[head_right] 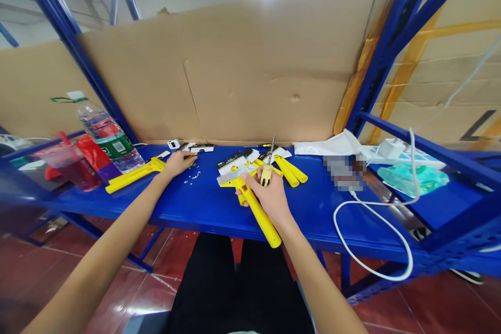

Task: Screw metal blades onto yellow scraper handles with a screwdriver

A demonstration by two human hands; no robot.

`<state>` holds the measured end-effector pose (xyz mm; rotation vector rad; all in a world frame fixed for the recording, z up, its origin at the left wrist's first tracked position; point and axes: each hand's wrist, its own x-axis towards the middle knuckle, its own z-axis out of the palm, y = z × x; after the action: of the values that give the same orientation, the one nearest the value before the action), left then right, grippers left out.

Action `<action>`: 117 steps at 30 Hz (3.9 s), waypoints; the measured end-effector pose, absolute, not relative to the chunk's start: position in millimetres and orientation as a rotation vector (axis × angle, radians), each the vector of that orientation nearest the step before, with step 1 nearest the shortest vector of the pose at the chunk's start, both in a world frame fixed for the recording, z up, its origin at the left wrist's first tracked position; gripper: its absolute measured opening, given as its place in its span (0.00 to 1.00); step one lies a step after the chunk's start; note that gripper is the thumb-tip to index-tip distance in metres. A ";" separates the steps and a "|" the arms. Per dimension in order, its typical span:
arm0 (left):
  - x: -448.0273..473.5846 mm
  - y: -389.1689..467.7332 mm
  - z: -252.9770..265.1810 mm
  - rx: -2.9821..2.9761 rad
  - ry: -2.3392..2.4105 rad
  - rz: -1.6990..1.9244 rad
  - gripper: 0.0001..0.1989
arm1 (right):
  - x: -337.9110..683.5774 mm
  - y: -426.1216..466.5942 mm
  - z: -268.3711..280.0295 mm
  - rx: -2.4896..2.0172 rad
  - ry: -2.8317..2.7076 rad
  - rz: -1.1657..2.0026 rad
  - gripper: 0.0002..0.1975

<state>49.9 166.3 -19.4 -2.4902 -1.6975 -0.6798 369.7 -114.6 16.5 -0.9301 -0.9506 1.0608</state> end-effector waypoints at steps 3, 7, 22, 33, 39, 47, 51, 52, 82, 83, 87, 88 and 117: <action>47.6 164.9 -15.6 -2.471 -1.720 -0.682 0.15 | 370.1 -113.5 15.5 -0.924 -0.963 1.069 0.35; 47.6 163.4 -13.9 -2.437 -1.724 -0.655 0.15 | 371.0 -112.7 13.8 -0.917 -0.957 1.083 0.34; 59.0 155.4 -8.7 -2.295 -1.673 -0.472 0.13 | 367.9 -115.3 19.0 -0.959 -0.956 1.039 0.33; 64.9 152.1 -7.8 -2.391 -1.548 -0.732 0.11 | 367.1 -114.2 19.5 -0.887 -0.954 1.072 0.35; 67.6 149.4 -6.7 -2.492 -1.489 -1.127 0.07 | 369.2 -110.9 14.2 -0.873 -0.968 1.068 0.34; 61.7 159.9 -5.4 -2.251 -1.692 -2.091 0.10 | 368.7 -111.1 16.3 -0.872 -0.949 1.075 0.33; 56.4 162.2 -0.1 -2.135 -1.725 -2.558 0.07 | 368.5 -111.3 16.0 -0.885 -0.941 1.083 0.33; 55.3 161.0 2.0 -2.129 -1.718 -2.646 0.07 | 368.4 -111.3 16.0 -0.893 -0.936 1.082 0.33; 143.7 -72.0 13.3 -2.370 -1.461 -3.276 0.20 | 364.5 -113.1 20.8 -0.969 -0.954 1.072 0.31; 145.8 -79.4 9.4 -2.399 -1.521 -3.202 0.21 | 363.7 -113.5 20.8 -0.979 -0.959 1.074 0.31; 146.5 -93.5 -0.9 -2.443 -1.620 -2.964 0.20 | 356.9 -114.3 18.6 -1.021 -0.962 1.100 0.31; 146.1 -94.7 -2.5 -2.455 -1.621 -2.907 0.20 | 354.3 -114.3 17.5 -1.023 -0.970 1.112 0.30; 146.0 -76.7 -28.4 -2.626 -1.734 -2.696 0.21 | 335.8 -115.1 3.9 -1.026 -1.137 1.342 0.26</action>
<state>146.0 -76.7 -28.4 -2.6264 -1.7338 -2.6962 335.8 -115.1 3.9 -1.0260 -1.1373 1.3424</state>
